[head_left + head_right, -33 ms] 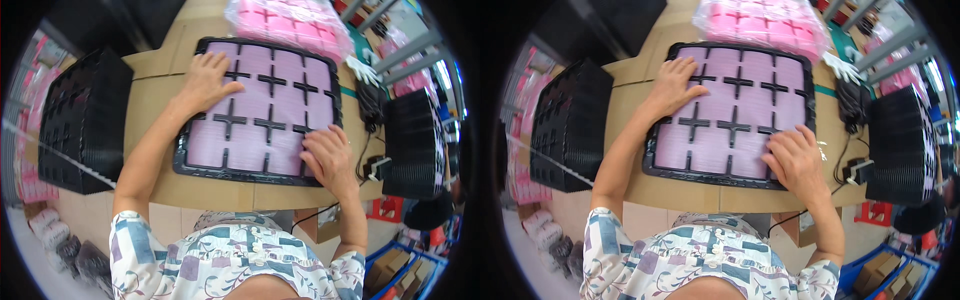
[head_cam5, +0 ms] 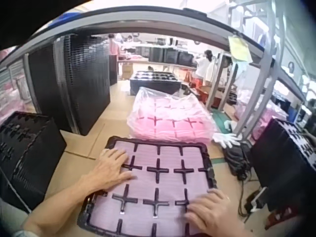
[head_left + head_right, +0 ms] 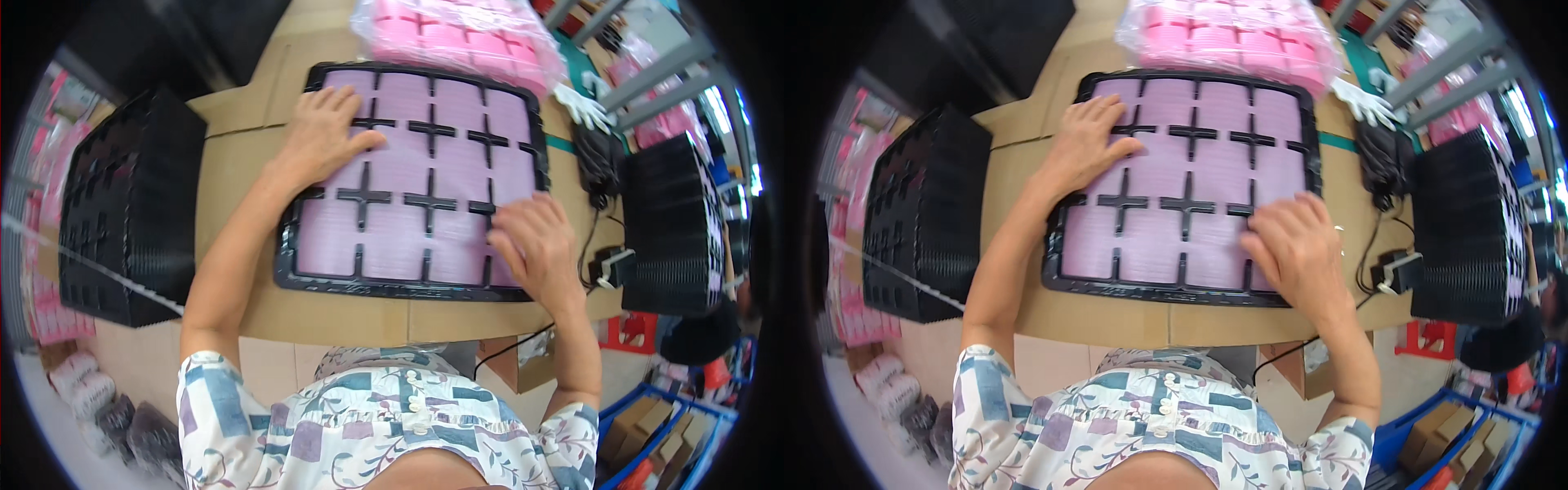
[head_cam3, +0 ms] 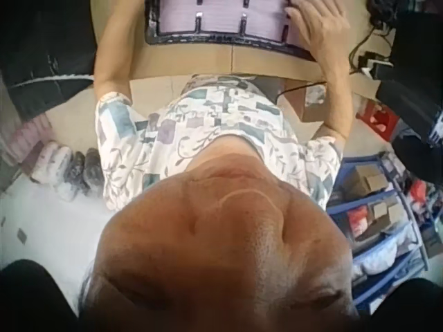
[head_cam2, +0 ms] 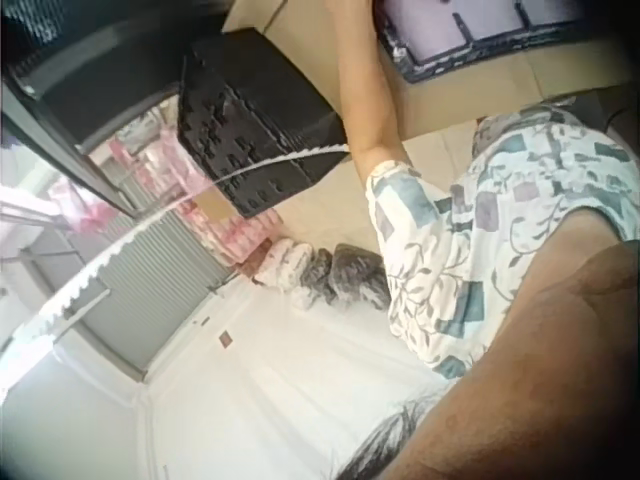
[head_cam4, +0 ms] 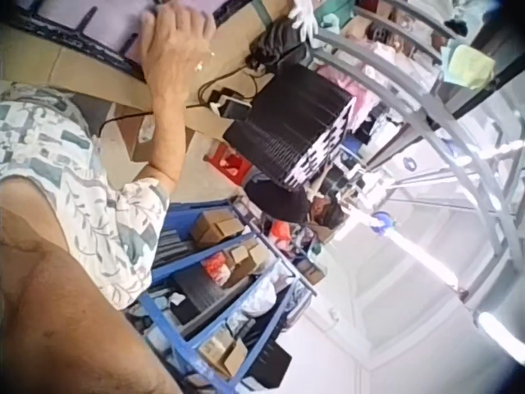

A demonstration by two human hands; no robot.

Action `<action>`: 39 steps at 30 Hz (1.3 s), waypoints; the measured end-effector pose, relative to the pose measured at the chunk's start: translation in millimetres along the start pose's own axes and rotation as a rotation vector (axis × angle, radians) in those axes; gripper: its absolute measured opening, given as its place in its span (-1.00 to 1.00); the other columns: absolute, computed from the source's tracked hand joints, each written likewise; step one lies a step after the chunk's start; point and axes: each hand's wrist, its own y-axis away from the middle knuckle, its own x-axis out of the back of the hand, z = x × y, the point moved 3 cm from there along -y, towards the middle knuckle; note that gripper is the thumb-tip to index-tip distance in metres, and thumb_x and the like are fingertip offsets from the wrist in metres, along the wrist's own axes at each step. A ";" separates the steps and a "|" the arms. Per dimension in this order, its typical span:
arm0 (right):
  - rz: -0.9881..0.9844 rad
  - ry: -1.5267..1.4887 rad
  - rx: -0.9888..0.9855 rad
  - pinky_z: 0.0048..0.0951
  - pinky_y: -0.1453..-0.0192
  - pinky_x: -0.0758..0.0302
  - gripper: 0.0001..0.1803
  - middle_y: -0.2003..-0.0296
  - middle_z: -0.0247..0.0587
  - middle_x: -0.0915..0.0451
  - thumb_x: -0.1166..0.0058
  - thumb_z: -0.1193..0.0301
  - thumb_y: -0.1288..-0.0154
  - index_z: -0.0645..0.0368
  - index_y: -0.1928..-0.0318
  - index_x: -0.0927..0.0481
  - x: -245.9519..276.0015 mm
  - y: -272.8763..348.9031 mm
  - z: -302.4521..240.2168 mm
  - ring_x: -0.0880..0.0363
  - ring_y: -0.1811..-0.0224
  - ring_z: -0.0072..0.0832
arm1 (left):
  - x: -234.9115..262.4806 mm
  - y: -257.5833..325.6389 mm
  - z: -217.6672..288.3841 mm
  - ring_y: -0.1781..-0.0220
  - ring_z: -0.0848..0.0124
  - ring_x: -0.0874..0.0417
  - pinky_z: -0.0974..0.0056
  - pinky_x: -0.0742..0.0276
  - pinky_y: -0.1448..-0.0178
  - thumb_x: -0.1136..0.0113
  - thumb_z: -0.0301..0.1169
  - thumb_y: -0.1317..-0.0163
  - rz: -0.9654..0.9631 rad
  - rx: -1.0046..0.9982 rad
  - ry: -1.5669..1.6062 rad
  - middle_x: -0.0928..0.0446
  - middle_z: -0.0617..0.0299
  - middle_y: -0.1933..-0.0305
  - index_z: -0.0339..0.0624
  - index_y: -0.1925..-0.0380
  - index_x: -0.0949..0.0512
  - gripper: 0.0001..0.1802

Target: The person places pink foam inserts into black plastic trays, then applies white adhesive strips to the tray edges. They repeat this process for multiple trays, stacking the completed units on the right side of the table.

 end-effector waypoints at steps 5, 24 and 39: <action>0.087 0.502 -0.166 -0.10 -0.21 -0.39 -0.70 -0.02 -0.16 -0.63 -0.03 0.54 -0.20 0.13 0.04 -0.62 -12.1 -41.5 88.0 -0.54 -0.12 -0.21 | 7.3 -13.0 -2.1 -0.28 0.05 -0.45 0.01 -0.21 -0.38 -0.13 0.15 -0.28 -0.071 0.084 -0.051 -0.48 -0.03 -0.26 -0.29 -0.14 -0.50 -0.28; -0.182 0.401 -0.369 -0.12 -0.33 -0.46 -0.37 -0.38 -0.12 -0.34 0.10 0.60 -0.19 -0.11 -0.29 -0.49 -42.8 -62.9 147.6 -0.35 -0.39 -0.11 | 9.2 -20.4 -8.8 -0.18 0.10 -0.49 -0.03 -0.14 -0.35 -0.09 0.16 -0.29 -0.021 0.252 -0.146 -0.65 0.08 -0.01 -0.17 0.04 -0.63 -0.39; -0.103 0.256 -0.210 -0.03 -0.37 -0.27 -0.57 -0.24 -0.08 -0.48 -0.11 0.24 -0.35 0.27 -0.09 -0.59 0.5 90.5 -27.1 -0.33 -0.37 -0.06 | 71.8 172.6 86.1 -0.27 0.19 -0.54 -0.13 -0.14 -0.49 -0.31 -0.26 -0.19 0.089 0.051 0.249 -0.64 0.13 -0.08 -0.28 0.16 -0.65 -0.68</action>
